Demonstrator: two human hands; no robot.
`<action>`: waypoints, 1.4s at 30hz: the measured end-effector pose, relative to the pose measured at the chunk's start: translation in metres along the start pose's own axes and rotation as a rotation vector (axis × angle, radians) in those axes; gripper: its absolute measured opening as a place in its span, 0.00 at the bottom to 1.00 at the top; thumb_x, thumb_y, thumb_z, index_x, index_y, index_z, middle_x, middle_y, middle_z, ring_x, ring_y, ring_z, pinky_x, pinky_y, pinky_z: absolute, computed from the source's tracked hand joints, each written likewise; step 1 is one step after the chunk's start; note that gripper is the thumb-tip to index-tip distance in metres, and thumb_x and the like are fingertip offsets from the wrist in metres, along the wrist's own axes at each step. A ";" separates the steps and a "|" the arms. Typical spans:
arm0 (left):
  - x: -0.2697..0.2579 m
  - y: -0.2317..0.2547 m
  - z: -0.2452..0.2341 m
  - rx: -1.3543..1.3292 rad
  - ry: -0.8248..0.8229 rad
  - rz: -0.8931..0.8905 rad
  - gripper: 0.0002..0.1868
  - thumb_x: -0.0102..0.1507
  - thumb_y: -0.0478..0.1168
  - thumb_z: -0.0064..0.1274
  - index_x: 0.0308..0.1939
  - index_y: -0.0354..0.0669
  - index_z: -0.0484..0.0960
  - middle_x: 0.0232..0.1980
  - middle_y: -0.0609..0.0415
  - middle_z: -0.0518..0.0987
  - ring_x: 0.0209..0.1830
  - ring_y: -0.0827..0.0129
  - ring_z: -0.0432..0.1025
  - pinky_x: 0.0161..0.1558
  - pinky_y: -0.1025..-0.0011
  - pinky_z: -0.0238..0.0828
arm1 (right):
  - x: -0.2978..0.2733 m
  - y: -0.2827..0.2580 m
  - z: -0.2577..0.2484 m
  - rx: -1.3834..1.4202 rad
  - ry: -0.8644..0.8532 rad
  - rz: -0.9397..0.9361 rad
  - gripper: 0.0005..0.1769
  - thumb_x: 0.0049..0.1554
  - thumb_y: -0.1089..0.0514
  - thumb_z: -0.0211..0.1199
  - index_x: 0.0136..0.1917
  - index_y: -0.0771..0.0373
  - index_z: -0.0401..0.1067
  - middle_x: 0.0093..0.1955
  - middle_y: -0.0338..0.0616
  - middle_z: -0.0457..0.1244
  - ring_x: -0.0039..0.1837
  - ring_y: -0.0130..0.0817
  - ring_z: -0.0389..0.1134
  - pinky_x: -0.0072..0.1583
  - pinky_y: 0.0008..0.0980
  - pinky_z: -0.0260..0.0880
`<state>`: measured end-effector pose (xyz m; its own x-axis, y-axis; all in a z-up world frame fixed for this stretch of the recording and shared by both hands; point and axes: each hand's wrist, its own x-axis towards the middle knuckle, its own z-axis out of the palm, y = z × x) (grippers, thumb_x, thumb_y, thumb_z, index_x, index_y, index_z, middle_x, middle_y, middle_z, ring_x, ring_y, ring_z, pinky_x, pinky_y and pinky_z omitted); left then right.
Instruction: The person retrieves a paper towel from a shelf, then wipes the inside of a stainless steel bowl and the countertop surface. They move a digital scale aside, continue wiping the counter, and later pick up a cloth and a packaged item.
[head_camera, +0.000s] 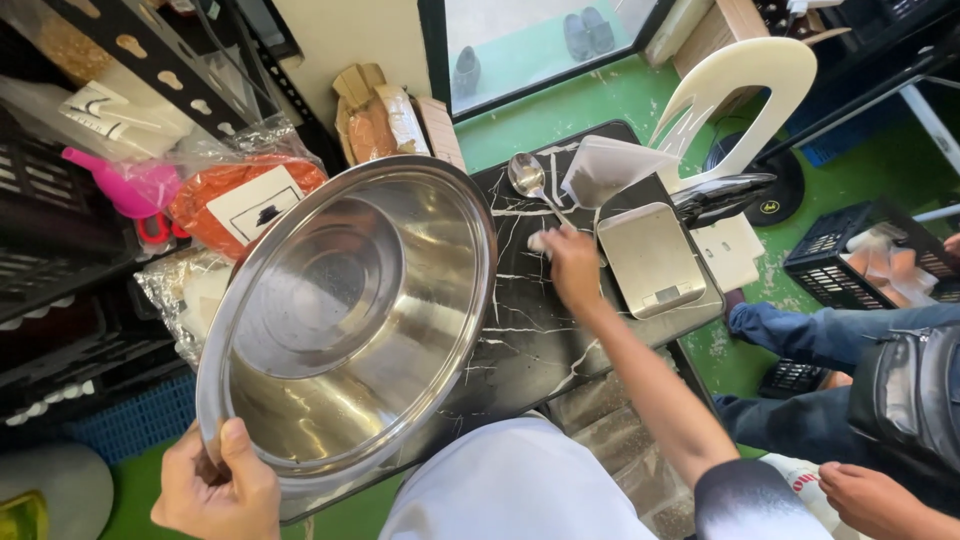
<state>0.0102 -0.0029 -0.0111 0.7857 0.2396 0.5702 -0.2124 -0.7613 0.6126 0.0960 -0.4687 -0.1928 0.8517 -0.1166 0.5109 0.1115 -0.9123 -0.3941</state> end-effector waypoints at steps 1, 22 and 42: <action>-0.001 0.000 -0.001 0.004 -0.001 -0.002 0.23 0.75 0.47 0.56 0.42 0.22 0.79 0.27 0.45 0.71 0.22 0.67 0.62 0.25 0.72 0.55 | 0.002 0.021 0.015 0.003 -0.004 0.000 0.12 0.67 0.65 0.56 0.49 0.57 0.81 0.38 0.44 0.70 0.39 0.38 0.68 0.47 0.40 0.71; 0.007 0.004 0.015 -0.101 -0.032 0.015 0.23 0.77 0.44 0.59 0.47 0.18 0.81 0.30 0.41 0.75 0.26 0.66 0.67 0.29 0.70 0.60 | -0.126 -0.002 -0.002 -0.106 -0.255 0.105 0.24 0.55 0.74 0.54 0.57 0.54 0.81 0.57 0.46 0.71 0.51 0.44 0.69 0.45 0.43 0.73; 0.001 -0.006 0.012 -0.173 -0.042 0.062 0.24 0.76 0.47 0.55 0.42 0.21 0.78 0.25 0.47 0.70 0.20 0.70 0.59 0.25 0.71 0.51 | -0.138 -0.005 -0.014 0.049 -0.014 0.513 0.23 0.56 0.74 0.54 0.60 0.63 0.79 0.48 0.51 0.64 0.52 0.46 0.64 0.55 0.43 0.65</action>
<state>0.0189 -0.0054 -0.0208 0.7911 0.1672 0.5884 -0.3548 -0.6582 0.6640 -0.0293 -0.4539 -0.2504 0.8099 -0.5386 0.2324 -0.2987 -0.7195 -0.6270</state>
